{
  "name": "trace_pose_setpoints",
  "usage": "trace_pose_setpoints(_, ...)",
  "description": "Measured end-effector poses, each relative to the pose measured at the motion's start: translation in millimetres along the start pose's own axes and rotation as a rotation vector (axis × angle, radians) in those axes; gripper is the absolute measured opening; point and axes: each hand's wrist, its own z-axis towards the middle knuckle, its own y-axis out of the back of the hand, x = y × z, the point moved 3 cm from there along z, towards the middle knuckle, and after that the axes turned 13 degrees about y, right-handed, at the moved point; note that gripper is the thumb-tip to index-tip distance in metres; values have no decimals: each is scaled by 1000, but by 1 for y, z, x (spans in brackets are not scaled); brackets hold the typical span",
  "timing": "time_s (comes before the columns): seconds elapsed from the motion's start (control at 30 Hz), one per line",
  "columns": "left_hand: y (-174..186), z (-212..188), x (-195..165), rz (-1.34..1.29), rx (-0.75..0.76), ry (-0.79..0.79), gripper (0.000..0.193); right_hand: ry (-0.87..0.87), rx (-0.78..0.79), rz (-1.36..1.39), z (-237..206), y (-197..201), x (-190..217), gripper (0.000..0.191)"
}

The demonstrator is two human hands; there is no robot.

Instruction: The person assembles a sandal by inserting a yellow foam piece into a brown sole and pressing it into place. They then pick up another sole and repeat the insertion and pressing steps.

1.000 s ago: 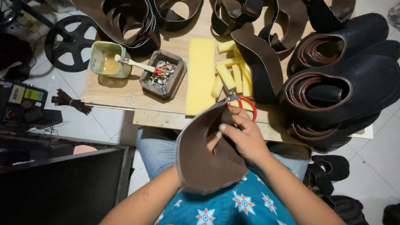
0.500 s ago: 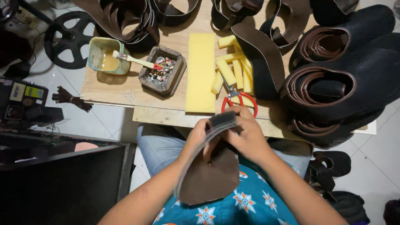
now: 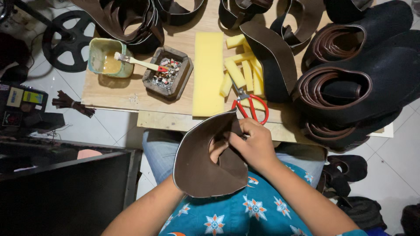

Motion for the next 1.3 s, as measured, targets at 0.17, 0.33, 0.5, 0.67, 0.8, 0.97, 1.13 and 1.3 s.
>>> trace_pose_setpoints(0.17, 6, 0, -16, 73, 17, -160, 43, 88, 59, -217, 3, 5, 2, 24)
trace_pose_setpoints(0.33, 4, 10, -5, -404, -165, 349, 28, 277, 105, -236, 4, 5, 5, 36)
trace_pose_setpoints(0.5, -5, 18, 16, -767, -169, 516, 24, -26, 82, -87, 1, 1, -8, 28)
trace_pose_setpoints(0.67, -3, 14, 6, -707, -175, 546, 23, -15, -35, 23, -1, 0, -15, 34)
trace_pose_setpoints(0.8, 9, 10, -26, -107, -212, 397, 23, -152, 36, 262, -2, -3, -22, 31)
trace_pose_setpoints(0.97, 9, 14, -27, -303, -177, 461, 27, -217, 54, 338, 2, -3, -23, 22)
trace_pose_setpoints(1.13, -2, 19, 6, -445, -148, 488, 26, -193, 89, 291, 1, -4, -26, 22)
trace_pose_setpoints(1.3, -17, 23, 15, -722, 56, 270, 45, -230, 59, 289, -2, -6, -39, 18)
